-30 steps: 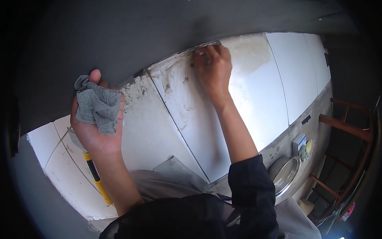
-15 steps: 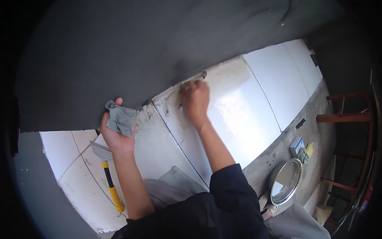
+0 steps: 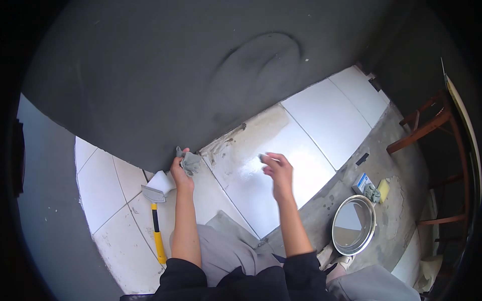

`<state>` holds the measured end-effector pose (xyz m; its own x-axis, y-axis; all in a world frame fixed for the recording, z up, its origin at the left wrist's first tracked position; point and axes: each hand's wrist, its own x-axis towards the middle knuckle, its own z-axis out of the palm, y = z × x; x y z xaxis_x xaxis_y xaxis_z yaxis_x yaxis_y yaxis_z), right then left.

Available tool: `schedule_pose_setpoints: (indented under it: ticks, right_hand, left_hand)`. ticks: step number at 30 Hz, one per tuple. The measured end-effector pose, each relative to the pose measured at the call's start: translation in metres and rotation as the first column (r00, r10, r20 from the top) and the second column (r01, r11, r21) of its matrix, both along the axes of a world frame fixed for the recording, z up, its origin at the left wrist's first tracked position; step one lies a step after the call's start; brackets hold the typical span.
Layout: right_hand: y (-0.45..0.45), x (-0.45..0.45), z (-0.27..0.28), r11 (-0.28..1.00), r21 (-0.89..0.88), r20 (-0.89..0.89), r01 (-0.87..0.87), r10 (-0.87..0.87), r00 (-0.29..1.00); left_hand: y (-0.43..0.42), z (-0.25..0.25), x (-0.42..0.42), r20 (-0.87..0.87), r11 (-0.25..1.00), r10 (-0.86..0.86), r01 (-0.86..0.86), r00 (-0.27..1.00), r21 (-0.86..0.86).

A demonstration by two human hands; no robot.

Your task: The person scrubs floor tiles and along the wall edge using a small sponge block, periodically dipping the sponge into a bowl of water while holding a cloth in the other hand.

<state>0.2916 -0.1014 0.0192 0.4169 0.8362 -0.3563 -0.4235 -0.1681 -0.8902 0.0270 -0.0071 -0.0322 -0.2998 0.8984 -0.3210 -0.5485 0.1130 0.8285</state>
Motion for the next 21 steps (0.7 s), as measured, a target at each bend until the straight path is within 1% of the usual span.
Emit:
schedule_pose_setpoints:
  ticks: [1, 2, 4, 5, 7, 9, 10, 11, 12, 13, 14, 15, 17, 18, 21]
  right_hand:
    - [-0.030, 0.026, 0.003, 0.999, 0.012, -0.037, 0.047, -0.047, 0.998]
    - [-0.060, 0.046, 0.014, 0.994, 0.020, -0.001, 0.104, -0.104, 0.995]
    - [-0.119, 0.098, 0.010, 0.972, 0.016, 0.096, 0.233, -0.234, 0.967]
    - [-0.144, 0.121, 0.005, 0.957, -0.033, 0.163, 0.288, -0.279, 0.946]
    - [-0.191, 0.159, -0.015, 0.921, -0.052, 0.283, 0.386, -0.357, 0.890]
    - [-0.229, 0.189, -0.039, 0.918, -0.107, 0.350, 0.381, -0.324, 0.879]
    - [-0.243, 0.205, -0.064, 0.921, -0.089, 0.382, 0.379, -0.319, 0.867]
    - [-0.251, 0.207, -0.066, 0.904, -0.123, 0.451, 0.409, -0.317, 0.835]
    - [-0.257, 0.211, -0.072, 0.902, -0.151, 0.520, 0.405, -0.276, 0.808]
    - [-0.260, 0.210, -0.077, 0.897, -0.132, 0.663, 0.421, -0.236, 0.711]
    - [-0.264, 0.210, -0.080, 0.891, -0.138, 0.757, 0.433, -0.187, 0.626]
    - [-0.265, 0.205, -0.076, 0.887, -0.143, 0.834, 0.440, -0.131, 0.536]
    - [-0.267, 0.196, -0.064, 0.901, -0.103, 0.954, 0.422, -0.031, 0.299]
    - [-0.267, 0.194, -0.063, 0.909, -0.083, 0.985, 0.408, 0.014, 0.171]
    - [-0.270, 0.198, -0.070, 0.912, -0.073, 0.988, 0.404, 0.012, 0.151]
  left_hand:
    - [-0.004, -0.002, 0.003, -0.054, 1.000, -0.015, 0.015, 0.998, -0.001]
    - [-0.007, -0.003, 0.005, -0.096, 0.999, -0.034, 0.035, 0.995, 0.008]
    - [-0.016, -0.008, 0.007, -0.183, 0.996, -0.086, 0.092, 0.979, 0.023]
    - [-0.020, -0.012, 0.007, -0.236, 0.994, -0.100, 0.107, 0.967, 0.017]
    - [-0.025, -0.023, 0.010, -0.329, 0.987, -0.149, 0.161, 0.932, 0.008]
    - [-0.044, -0.008, 0.024, -0.314, 0.986, -0.153, 0.167, 0.937, 0.018]
    - [-0.054, -0.001, 0.030, -0.317, 0.979, -0.191, 0.205, 0.929, 0.012]
    - [-0.063, 0.003, 0.033, -0.324, 0.972, -0.222, 0.237, 0.920, 0.006]
    - [-0.070, -0.001, 0.033, -0.334, 0.963, -0.251, 0.269, 0.908, 0.007]
    - [-0.077, 0.000, 0.034, -0.348, 0.957, -0.269, 0.291, 0.898, 0.012]
    - [-0.085, 0.000, 0.033, -0.352, 0.955, -0.280, 0.297, 0.893, -0.008]
    - [-0.091, -0.002, 0.033, -0.333, 0.956, -0.282, 0.292, 0.900, -0.021]
    - [-0.098, -0.002, 0.030, -0.305, 0.960, -0.275, 0.275, 0.912, -0.043]
    - [-0.101, -0.001, 0.030, -0.304, 0.964, -0.264, 0.264, 0.915, -0.042]
    - [-0.106, 0.002, 0.030, -0.293, 0.969, -0.246, 0.236, 0.924, -0.071]
